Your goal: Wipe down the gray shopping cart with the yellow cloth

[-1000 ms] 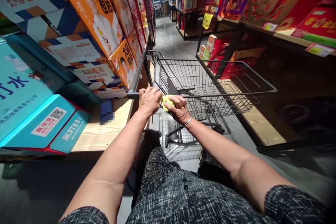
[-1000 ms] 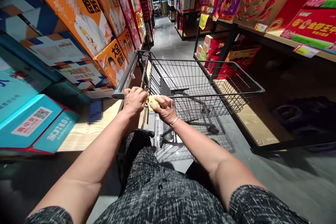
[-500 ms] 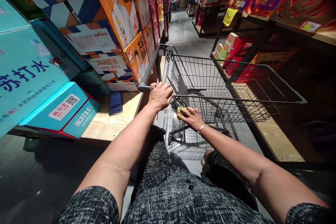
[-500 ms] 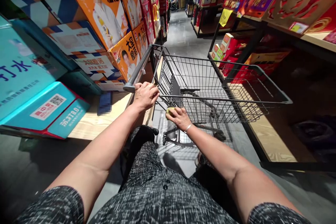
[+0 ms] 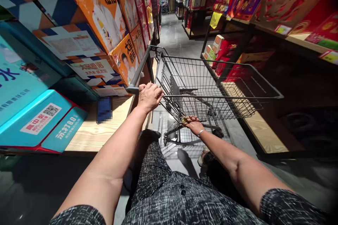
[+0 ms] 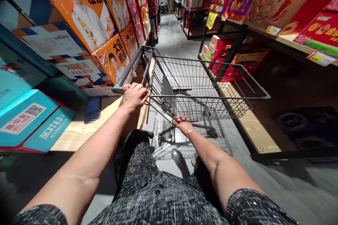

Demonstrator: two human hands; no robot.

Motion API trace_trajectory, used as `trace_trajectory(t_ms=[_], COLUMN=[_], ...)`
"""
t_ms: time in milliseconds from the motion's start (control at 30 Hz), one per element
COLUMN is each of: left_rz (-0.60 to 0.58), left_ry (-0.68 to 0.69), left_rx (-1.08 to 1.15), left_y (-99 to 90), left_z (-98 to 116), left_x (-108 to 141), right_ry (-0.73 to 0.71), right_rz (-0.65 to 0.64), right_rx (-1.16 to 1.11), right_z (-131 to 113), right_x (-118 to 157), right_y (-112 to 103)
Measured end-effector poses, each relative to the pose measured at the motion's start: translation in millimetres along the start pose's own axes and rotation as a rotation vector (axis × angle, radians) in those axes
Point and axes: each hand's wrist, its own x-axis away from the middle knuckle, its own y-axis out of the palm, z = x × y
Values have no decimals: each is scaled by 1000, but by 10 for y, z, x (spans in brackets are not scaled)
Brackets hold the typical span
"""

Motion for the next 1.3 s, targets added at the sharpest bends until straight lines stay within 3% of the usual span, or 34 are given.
trace_trajectory(t_ms=[100,267,367,433,533,633,733,833,933,1067,1167,1233,1300], left_rz=[4,-7,-21,-37,-28,5,-53,-125,-174,-165,-117,-92,-79], left_ry=[-7,-46,-63,-71,-109,-117,-29,11,2,-24,-45,-45,-40], left_rx=[15,34,34,32,19,25,36,-15,-62,-65,-29,-5,2], left_y=[5,13,-7,-31,-49,-2,112,236,316,365,408,442,471], left_z=[9,6,1,17,120,319,515,608,609,580,561,543,525], left_x=[-15,-49,-59,-58,-50,-43,-47,-69,-107,-137,-125,-111,-102], right_ry=[-24,-34,6,21,24,22,60,72,2,-79,-42,-20,5], right_rz=[99,599,706,695,614,468,299,250,374,636,775,780,766], right_rx=[-2,0,-14,-30,-33,1,27,11,6,-18,-49,-68,-79], right_z=[187,294,302,308,344,412,483,521,481,275,122,126,269], right_x=[-55,-517,-626,-585,-403,-113,202,360,247,-187,-508,-613,-571], right_y=[-269,-1036,-1188,-1098,-763,-327,44,157,-96,-825,-1288,-1414,-1394])
